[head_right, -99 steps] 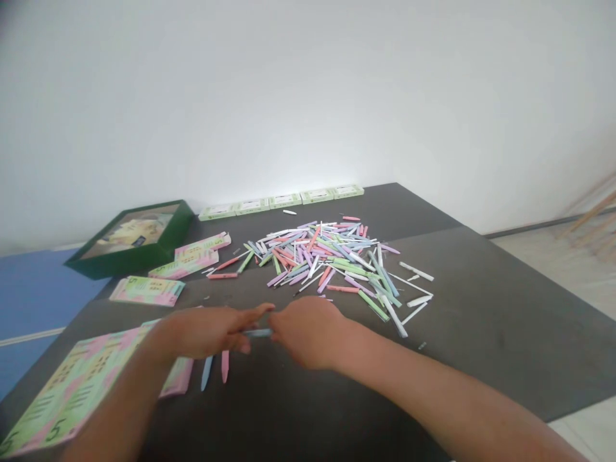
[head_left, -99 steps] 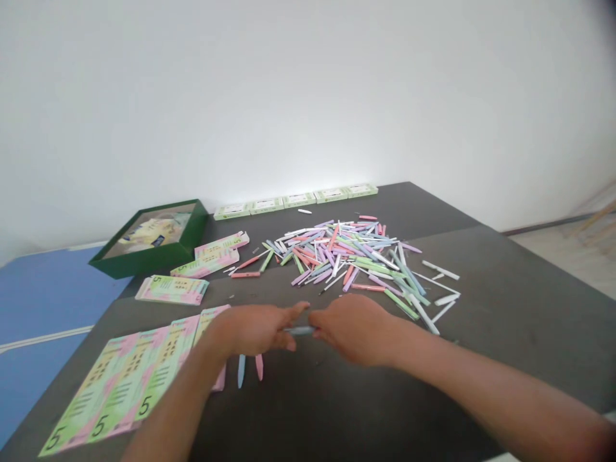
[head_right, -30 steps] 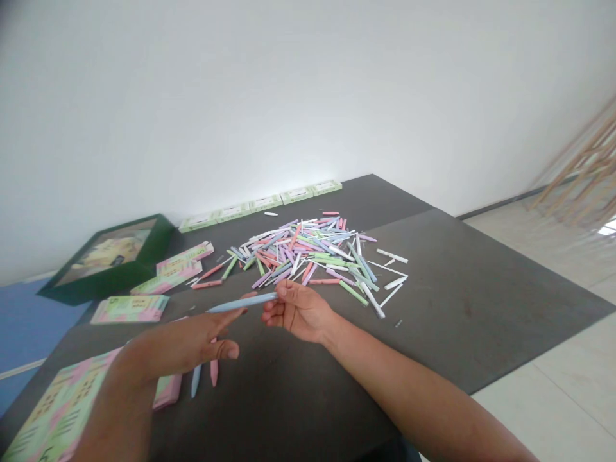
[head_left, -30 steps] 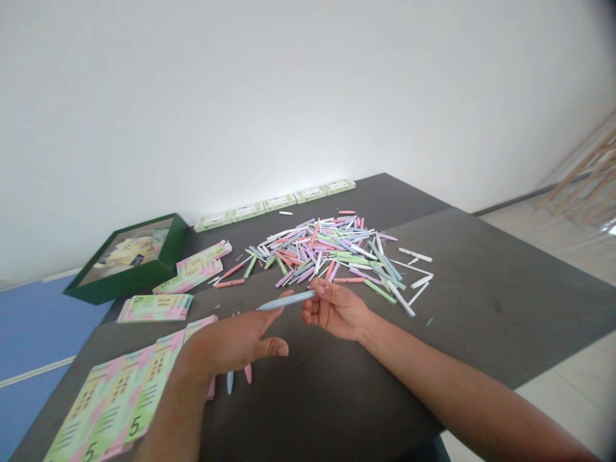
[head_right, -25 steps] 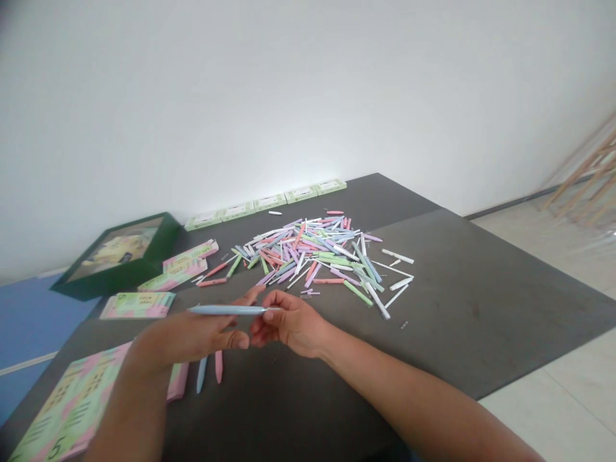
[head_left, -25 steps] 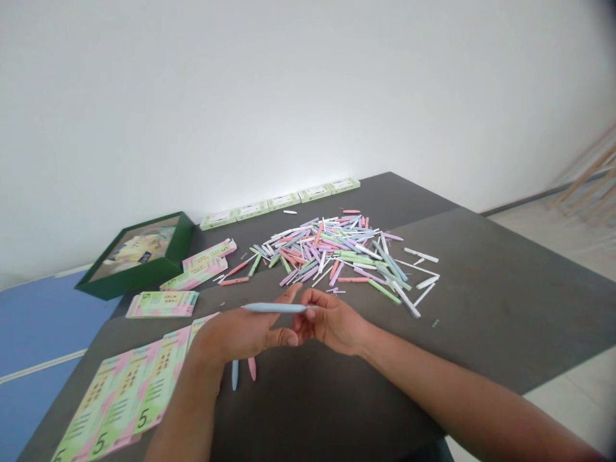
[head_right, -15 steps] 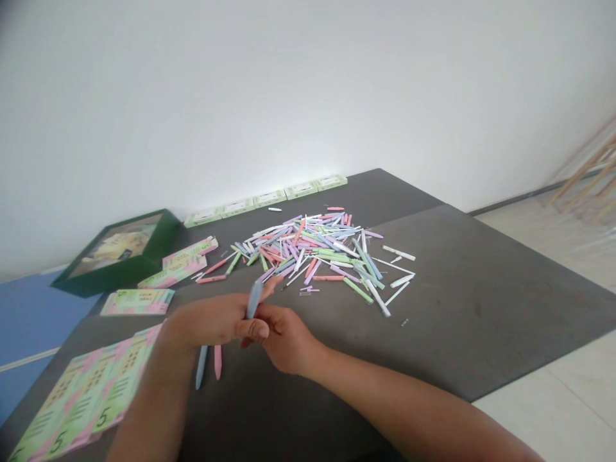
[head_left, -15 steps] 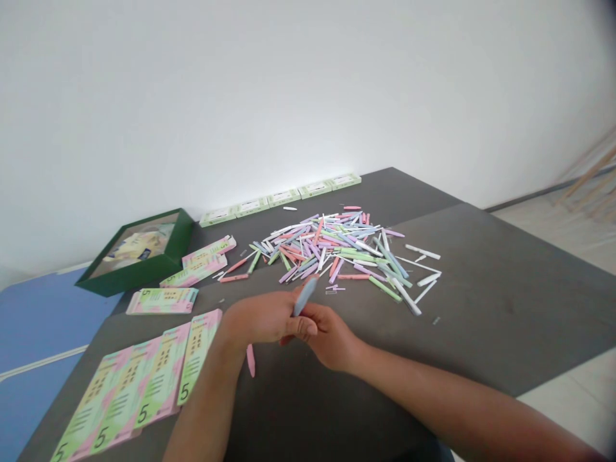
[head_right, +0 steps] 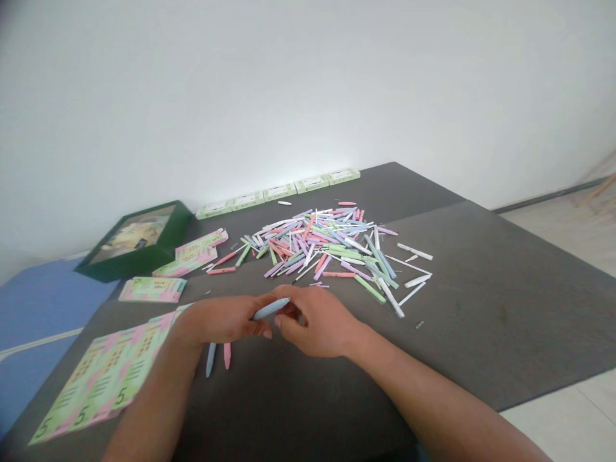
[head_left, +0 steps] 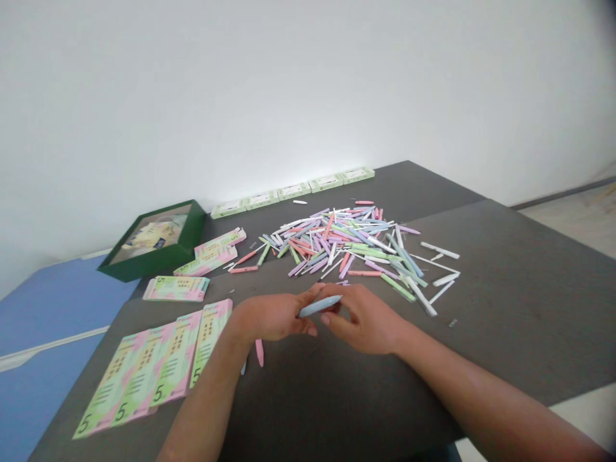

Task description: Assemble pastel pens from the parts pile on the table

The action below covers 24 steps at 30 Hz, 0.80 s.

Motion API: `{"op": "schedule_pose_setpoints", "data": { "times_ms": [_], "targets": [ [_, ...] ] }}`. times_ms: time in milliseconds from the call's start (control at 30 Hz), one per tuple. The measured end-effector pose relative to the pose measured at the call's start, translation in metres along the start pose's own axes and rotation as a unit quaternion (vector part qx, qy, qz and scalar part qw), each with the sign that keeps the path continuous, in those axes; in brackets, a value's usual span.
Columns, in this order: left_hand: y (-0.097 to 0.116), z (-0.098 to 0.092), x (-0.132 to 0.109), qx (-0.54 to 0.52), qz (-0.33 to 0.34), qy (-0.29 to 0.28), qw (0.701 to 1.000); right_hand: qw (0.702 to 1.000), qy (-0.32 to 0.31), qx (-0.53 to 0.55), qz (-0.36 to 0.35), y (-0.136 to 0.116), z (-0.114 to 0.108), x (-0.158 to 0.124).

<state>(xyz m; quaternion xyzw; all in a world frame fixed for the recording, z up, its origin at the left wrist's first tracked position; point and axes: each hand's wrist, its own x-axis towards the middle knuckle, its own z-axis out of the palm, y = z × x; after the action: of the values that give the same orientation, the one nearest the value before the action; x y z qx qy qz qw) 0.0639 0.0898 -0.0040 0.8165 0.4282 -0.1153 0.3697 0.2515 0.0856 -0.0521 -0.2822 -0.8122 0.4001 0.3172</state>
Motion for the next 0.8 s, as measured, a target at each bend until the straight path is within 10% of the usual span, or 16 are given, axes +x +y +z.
{"op": "schedule_pose_setpoints", "data": {
  "times_ms": [200, 800],
  "targets": [
    [0.0, 0.003, 0.008, 0.072, -0.082, 0.001, 0.994, 0.988, 0.101, -0.107, 0.05, -0.005, -0.008, -0.003],
    [-0.003, 0.007, 0.015, 0.101, -0.108, -0.014, 0.989, 0.984, 0.014, -0.006, 0.178, 0.01, -0.007, 0.003]
  ]
}}
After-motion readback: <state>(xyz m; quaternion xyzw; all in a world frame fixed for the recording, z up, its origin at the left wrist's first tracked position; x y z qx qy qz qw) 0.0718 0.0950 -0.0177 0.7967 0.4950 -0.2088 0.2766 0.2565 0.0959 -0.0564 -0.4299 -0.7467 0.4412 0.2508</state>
